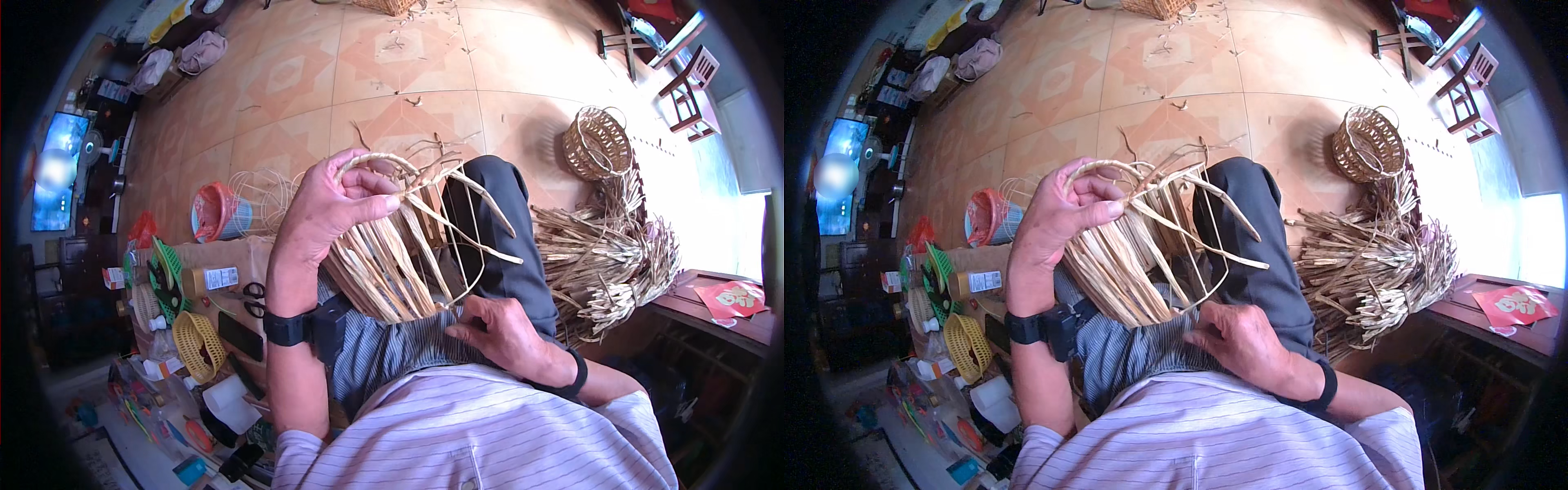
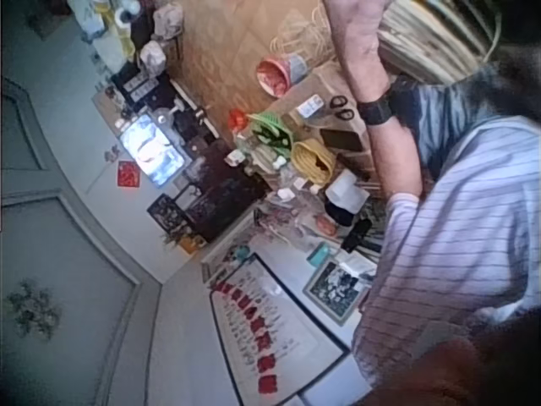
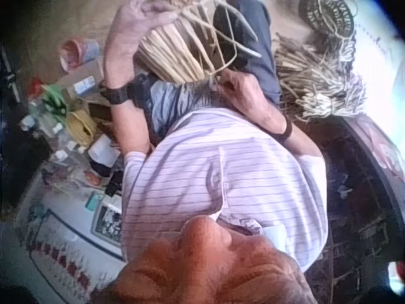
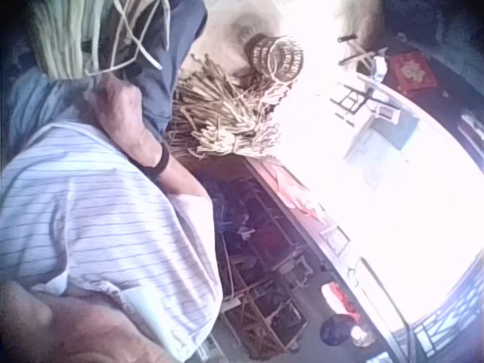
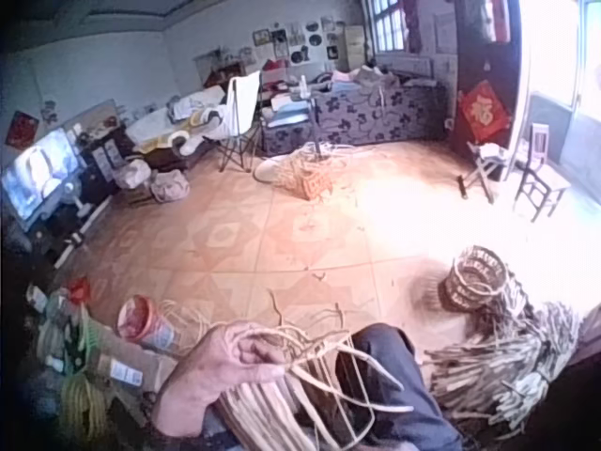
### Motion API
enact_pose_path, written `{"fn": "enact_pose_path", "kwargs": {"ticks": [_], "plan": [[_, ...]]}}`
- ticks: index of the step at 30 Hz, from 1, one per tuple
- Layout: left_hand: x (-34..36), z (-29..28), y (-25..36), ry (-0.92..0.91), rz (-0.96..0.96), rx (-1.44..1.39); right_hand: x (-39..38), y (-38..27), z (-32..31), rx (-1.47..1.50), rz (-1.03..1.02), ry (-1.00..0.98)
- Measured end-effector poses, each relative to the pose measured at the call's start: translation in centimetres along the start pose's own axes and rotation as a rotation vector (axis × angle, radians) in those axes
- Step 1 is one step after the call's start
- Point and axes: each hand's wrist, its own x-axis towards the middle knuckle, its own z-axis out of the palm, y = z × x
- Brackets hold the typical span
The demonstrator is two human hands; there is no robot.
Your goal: Manually weaving a basket using dried plant fibers.
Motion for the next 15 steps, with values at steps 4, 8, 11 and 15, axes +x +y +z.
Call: {"fn": "enact_pose_path", "kwargs": {"ticks": [4, 8, 11, 15], "plan": [[-0.3, 0.2, 0.2, -0.004, 0.003, 0.013, -1.0, -2.1, -0.9, 0.209, 0.062, -0.032], [-0.3, 0.2, 0.2, -0.003, -0.011, 0.026, -2.5, -4.1, -2.9, 0.147, 0.024, -0.065], [-0.6, 0.1, 0.1, -0.010, -0.013, 0.041, -3.1, -4.8, -3.6, 0.035, -0.143, -0.062], [-0.5, 0.3, -0.1, -0.011, 0.004, 0.014, -3.8, -5.1, -3.4, -0.079, -0.234, -0.151]]}}
